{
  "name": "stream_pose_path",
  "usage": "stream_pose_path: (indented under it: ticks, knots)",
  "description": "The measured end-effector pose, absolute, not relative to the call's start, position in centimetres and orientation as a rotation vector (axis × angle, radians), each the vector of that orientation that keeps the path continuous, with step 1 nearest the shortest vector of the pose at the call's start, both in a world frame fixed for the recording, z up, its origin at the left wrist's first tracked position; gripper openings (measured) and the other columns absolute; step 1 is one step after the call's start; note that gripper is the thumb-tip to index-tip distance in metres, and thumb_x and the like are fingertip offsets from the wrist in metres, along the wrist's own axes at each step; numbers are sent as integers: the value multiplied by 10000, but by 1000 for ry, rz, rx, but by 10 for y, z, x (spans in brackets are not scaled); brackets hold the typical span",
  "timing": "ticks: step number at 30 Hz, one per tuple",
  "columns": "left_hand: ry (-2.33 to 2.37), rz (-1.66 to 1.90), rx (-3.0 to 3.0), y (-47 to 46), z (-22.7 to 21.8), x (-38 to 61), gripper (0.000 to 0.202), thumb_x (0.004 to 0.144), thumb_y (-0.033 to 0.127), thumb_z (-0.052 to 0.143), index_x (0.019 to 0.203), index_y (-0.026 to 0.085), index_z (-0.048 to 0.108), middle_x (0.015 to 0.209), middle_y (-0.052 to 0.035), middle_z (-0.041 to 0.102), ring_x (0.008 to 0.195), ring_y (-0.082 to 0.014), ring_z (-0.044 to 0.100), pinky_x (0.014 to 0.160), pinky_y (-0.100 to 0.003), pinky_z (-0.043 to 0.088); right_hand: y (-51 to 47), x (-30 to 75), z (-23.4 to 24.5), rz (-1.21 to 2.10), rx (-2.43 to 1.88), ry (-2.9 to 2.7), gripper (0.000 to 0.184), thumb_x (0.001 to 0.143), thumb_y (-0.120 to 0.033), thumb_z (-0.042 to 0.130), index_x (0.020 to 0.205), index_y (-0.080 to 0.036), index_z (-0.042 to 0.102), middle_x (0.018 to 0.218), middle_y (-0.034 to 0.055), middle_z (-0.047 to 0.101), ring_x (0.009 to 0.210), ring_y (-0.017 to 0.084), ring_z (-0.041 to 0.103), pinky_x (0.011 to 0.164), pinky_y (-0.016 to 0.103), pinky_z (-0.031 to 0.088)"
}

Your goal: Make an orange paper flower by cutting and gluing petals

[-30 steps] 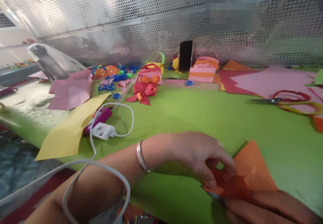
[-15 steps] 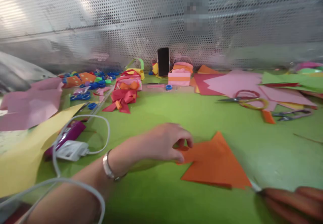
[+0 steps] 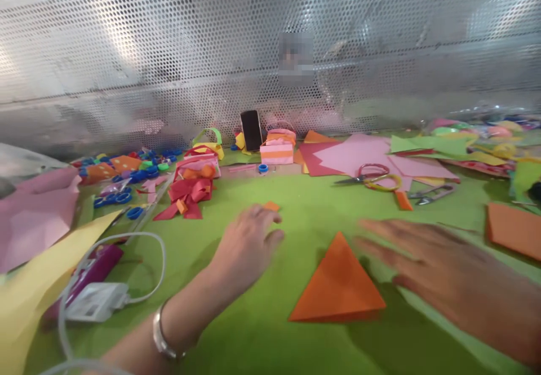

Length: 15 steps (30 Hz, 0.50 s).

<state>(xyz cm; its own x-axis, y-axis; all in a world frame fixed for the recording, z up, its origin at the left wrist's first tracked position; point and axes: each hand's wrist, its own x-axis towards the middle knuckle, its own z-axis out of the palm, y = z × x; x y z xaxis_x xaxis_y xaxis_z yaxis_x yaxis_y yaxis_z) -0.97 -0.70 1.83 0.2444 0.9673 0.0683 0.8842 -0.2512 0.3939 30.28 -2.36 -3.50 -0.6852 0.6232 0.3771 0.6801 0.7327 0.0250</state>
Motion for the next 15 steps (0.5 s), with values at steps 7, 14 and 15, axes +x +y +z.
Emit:
stream_pose_path:
  ticks: [7, 14, 15]
  knots:
    - [1220, 677, 1679, -22, 15, 1, 530, 847, 514, 552, 1181, 109, 622, 1154, -155, 676, 1058, -266, 625, 865, -345, 492, 4, 227, -4, 94, -950, -2698, 313, 900, -115, 370, 828, -206, 661, 795, 68, 711, 686, 206, 660, 587, 303, 470]
    - [1412, 943, 1159, -7, 6, 0, 538, 561, 67, 694, 1090, 137, 632, 780, 1, 674, 636, -134, 589, 590, -243, 453, 9, 222, -15, 840, -1356, -2099, 442, 868, -509, 494, 526, -232, 459, 497, -16, 498, 488, 156, 492, 451, 265, 356]
    - [1348, 995, 1075, -6, 5, 0, 577, 560, 62, 699, 1124, 137, 607, 774, 5, 677, 644, -132, 596, 605, -240, 457, 8, 222, -18, 1008, -1372, -1976, 450, 838, -558, 527, 532, -230, 493, 522, -8, 536, 515, 168, 522, 464, 268, 391]
